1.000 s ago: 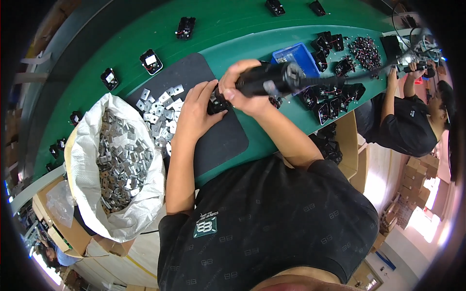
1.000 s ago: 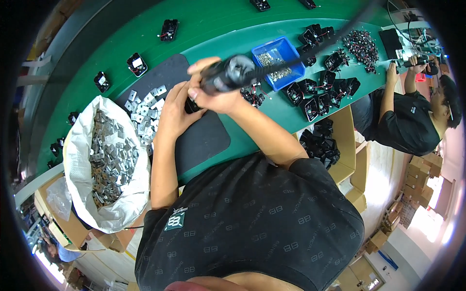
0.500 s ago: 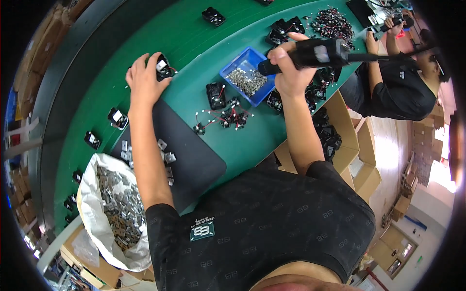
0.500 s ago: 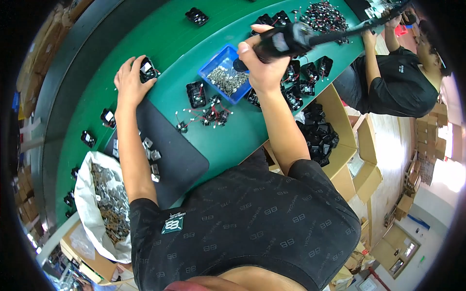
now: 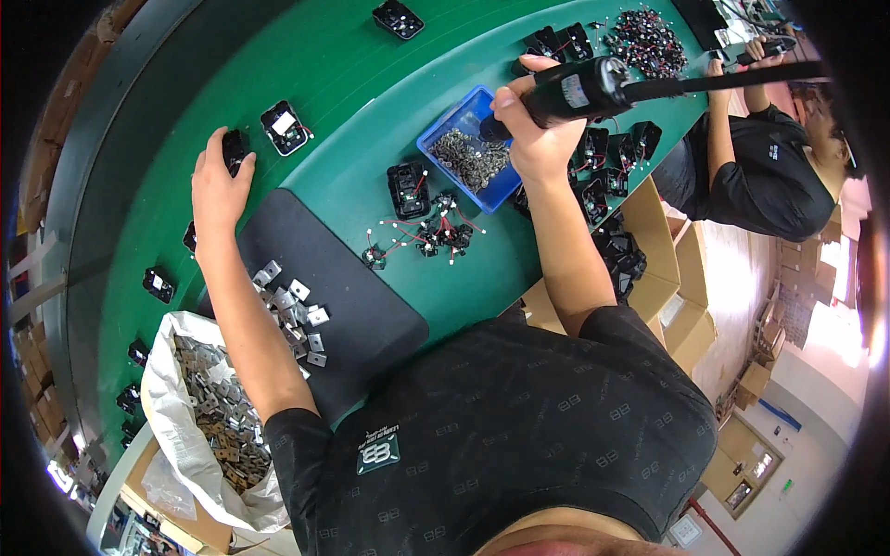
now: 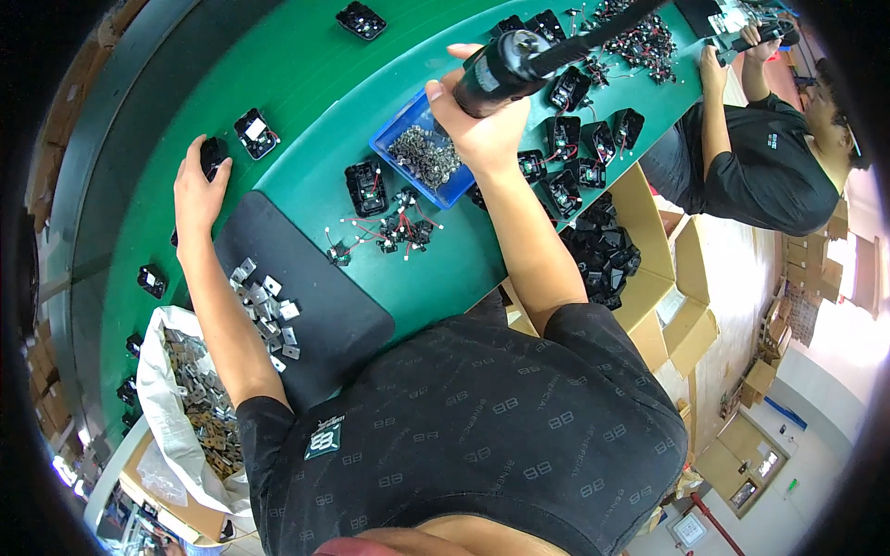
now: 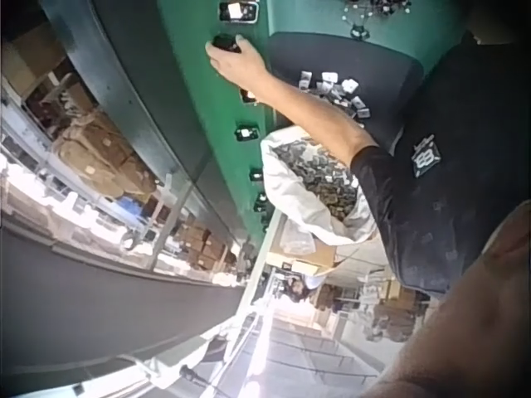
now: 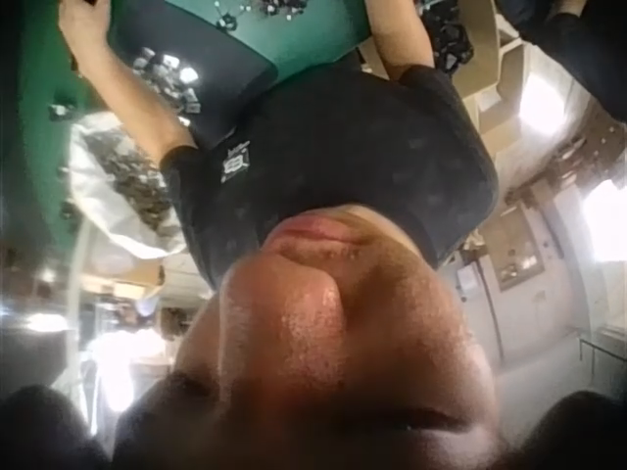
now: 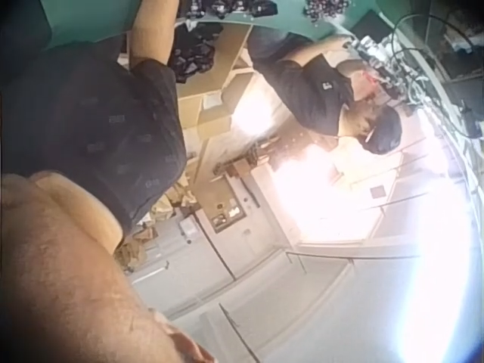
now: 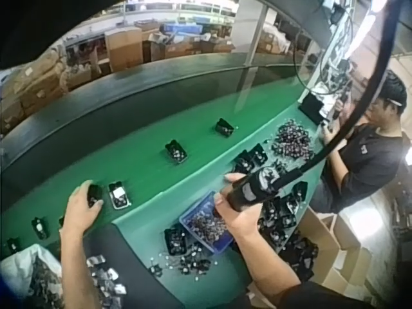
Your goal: The person assembles electronic components by securing metal plates and circuit boards into an electronic housing with screws, using an electric screwdriver.
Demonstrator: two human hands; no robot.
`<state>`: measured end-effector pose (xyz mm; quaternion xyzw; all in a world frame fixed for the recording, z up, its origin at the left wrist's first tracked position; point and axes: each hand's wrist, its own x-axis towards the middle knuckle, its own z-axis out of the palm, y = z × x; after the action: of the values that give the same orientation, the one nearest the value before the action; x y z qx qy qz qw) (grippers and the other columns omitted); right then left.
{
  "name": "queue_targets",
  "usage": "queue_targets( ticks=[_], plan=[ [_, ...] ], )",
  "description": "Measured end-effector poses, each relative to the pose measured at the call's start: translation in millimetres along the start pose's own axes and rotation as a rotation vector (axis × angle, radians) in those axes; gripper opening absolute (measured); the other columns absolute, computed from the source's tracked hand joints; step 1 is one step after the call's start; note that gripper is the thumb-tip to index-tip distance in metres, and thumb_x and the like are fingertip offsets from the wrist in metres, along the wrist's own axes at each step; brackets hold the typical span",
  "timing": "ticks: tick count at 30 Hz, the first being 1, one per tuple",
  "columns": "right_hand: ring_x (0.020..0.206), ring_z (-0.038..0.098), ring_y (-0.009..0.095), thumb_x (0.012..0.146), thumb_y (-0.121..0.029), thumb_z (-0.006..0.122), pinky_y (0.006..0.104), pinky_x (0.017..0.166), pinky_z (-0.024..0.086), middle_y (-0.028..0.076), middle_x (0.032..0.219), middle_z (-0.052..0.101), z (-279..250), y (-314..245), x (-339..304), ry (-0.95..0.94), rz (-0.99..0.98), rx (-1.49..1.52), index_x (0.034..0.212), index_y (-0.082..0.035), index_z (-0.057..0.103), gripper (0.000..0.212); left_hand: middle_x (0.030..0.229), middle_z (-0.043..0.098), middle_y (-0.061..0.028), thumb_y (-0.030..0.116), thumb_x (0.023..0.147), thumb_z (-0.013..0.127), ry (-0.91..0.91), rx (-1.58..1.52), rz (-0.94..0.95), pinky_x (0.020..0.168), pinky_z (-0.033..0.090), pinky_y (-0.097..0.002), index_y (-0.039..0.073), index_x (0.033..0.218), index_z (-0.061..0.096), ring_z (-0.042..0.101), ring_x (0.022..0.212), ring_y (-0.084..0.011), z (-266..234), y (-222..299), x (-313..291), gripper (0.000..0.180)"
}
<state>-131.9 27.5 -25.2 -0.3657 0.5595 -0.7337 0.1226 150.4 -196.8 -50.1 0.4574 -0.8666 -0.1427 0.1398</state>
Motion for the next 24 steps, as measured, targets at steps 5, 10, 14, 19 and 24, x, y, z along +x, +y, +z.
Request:
queue_targets(
  ticks=[5,10,14,19,24],
  plan=[
    [0.061,0.057,0.013,0.075,0.009,0.066,0.0255,0.059,0.048,0.007,0.071,0.061,0,-24,-4,0.041,-0.135,0.216,0.116,0.003,0.051,0.045,0.11,0.058,-0.0235,0.025,0.078,0.071,0.062,0.005,-0.123,0.085,0.048,-0.0448,0.004,0.122,0.051,0.06,0.1,-0.0385,-24,33,-36,0.053],
    [0.059,0.057,0.016,0.076,0.008,0.066,0.0308,0.061,0.051,0.008,0.071,0.061,-6,-29,-1,0.022,-0.096,0.476,0.119,0.003,0.049,0.046,0.099,0.055,-0.023,0.024,0.073,0.076,0.087,-0.134,-0.151,0.084,0.046,-0.0452,-0.001,0.11,0.05,0.056,0.093,-0.0415,-20,81,-105,0.052],
    [0.061,0.059,0.016,0.076,0.008,0.067,0.0297,0.058,0.051,0.009,0.072,0.062,-1,-23,-2,0.023,-0.134,0.228,0.115,0.003,0.053,0.042,0.105,0.053,-0.0227,0.023,0.073,0.078,-0.023,-0.167,-0.197,0.078,0.049,-0.0454,0.0,0.111,0.047,0.057,0.092,-0.041,-6,102,-145,0.054],
    [0.059,0.058,0.016,0.077,0.007,0.065,0.0318,0.059,0.052,0.009,0.072,0.061,5,-28,-9,0.045,-0.089,0.334,0.116,0.003,0.051,0.042,0.11,0.053,-0.024,0.028,0.073,0.079,-0.05,-0.155,-0.23,0.077,0.051,-0.0455,-0.002,0.113,0.049,0.058,0.091,-0.0413,-10,107,-162,0.058],
    [0.058,0.057,0.017,0.078,0.006,0.064,0.0346,0.061,0.052,0.01,0.071,0.061,1,-29,-11,0.049,-0.103,0.364,0.117,0.003,0.049,0.042,0.107,0.059,-0.0199,0.035,0.084,0.067,0.092,-0.148,-0.2,0.076,0.05,-0.0419,0.0,0.119,0.055,0.06,0.092,-0.0362,-25,85,-165,0.051]
  ],
)
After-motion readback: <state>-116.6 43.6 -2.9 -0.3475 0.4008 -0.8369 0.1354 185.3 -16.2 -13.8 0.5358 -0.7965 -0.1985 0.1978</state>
